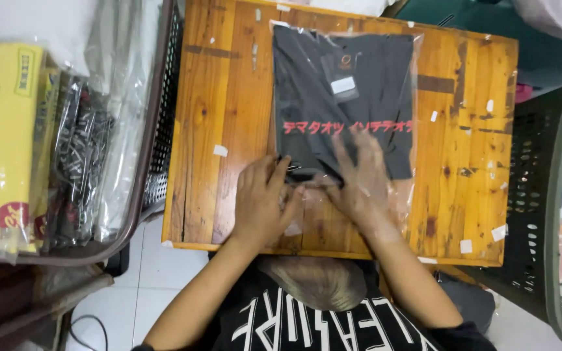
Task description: The person is placing a folded black t-shirt into a clear plastic sleeve and sealing it with tape.
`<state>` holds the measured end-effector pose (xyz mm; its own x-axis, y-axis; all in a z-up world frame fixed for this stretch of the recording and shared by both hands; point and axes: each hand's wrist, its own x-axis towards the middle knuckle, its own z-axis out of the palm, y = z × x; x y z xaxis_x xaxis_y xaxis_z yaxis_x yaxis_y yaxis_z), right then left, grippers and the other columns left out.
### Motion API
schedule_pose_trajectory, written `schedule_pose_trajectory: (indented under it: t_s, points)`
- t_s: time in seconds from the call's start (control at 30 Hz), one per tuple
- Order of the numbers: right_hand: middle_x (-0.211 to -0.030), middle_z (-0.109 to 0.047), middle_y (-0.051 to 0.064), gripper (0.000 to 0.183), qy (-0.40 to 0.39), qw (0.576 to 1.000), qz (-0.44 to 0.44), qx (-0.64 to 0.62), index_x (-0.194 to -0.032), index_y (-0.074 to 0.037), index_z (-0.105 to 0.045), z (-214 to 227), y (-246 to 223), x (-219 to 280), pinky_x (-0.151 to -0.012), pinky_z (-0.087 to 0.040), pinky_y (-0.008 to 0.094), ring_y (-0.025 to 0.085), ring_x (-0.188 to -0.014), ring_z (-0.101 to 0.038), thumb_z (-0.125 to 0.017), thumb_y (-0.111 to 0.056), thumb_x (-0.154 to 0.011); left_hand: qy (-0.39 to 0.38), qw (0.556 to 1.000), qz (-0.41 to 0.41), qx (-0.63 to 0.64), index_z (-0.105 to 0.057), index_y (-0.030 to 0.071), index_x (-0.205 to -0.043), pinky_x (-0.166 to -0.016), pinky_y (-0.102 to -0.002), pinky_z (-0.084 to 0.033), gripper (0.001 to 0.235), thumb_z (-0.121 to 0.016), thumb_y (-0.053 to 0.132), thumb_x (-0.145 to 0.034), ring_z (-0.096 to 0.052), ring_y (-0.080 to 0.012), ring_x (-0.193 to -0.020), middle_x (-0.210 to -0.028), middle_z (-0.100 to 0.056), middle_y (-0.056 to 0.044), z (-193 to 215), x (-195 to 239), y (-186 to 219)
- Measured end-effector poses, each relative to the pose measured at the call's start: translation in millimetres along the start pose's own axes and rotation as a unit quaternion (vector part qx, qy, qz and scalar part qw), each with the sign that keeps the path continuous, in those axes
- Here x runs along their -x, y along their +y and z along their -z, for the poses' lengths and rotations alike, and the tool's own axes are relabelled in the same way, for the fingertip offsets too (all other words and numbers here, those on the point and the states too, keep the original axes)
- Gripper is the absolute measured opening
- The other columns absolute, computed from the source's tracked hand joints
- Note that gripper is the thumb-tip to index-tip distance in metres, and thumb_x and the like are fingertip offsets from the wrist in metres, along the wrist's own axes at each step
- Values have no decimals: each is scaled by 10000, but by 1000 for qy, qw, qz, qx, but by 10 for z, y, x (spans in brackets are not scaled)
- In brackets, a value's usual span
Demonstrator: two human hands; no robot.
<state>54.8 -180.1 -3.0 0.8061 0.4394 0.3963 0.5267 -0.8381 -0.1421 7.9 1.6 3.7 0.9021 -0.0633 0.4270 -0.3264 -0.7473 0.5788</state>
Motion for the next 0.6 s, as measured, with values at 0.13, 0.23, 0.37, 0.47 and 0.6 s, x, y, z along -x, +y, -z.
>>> schedule_pose_trajectory:
  t_s: [0.13, 0.23, 0.37, 0.47, 0.6]
  points:
    - [-1293, -381, 196, 722, -83, 996, -10, -13, -1297, -148, -390, 53, 12, 118, -932, -311, 538, 390, -1156, -399, -571, -512, -700, -6, 1000, -7, -29, -536, 39, -1102, -824, -445, -332, 399, -570, 267, -776, -453, -374, -977, -1070, -480, -207, 74, -31, 8]
    - [-1375, -261, 226, 611, -138, 990, 5, -10, -1289, -90, -388, 141, -2, 257, -960, -249, 555, 411, -1247, -265, -491, -416, -784, -19, 999, 8, -33, -562, 50, -1089, -830, -460, -326, 365, -574, 232, -773, -452, -372, -982, -1102, -493, -201, 65, 10, -12]
    - [-1379, -215, 245, 634, -201, 978, -2, 59, -1329, -157, -266, 241, 35, 744, -997, -210, 550, 440, -1271, -177, -450, -355, -755, 5, 995, -23, -96, -555, 68, -1079, -801, -436, -376, 349, -565, 268, -794, -466, -329, -956, -1117, -506, -165, 121, 13, -23]
    - [-1382, -227, 177, 484, -221, 971, -9, -94, -1237, -95, -346, 453, 84, 1094, -897, -321, 454, 365, -1250, -243, -477, -267, -804, 7, 995, -26, -94, -559, 95, -1062, -805, -423, -403, 314, -566, 281, -810, -470, -310, -961, -1139, -505, -141, 183, 26, -43]
    - [-437, -414, -56, 192, 41, 989, 134, -48, -666, -181, -573, 695, 269, 1450, -325, -292, 223, 75, -356, -351, -497, -279, -813, -15, 981, -47, 186, -570, 27, -889, -831, -427, -413, 132, -537, 127, -810, -510, -300, -936, -1041, -547, -129, 508, -222, 218]
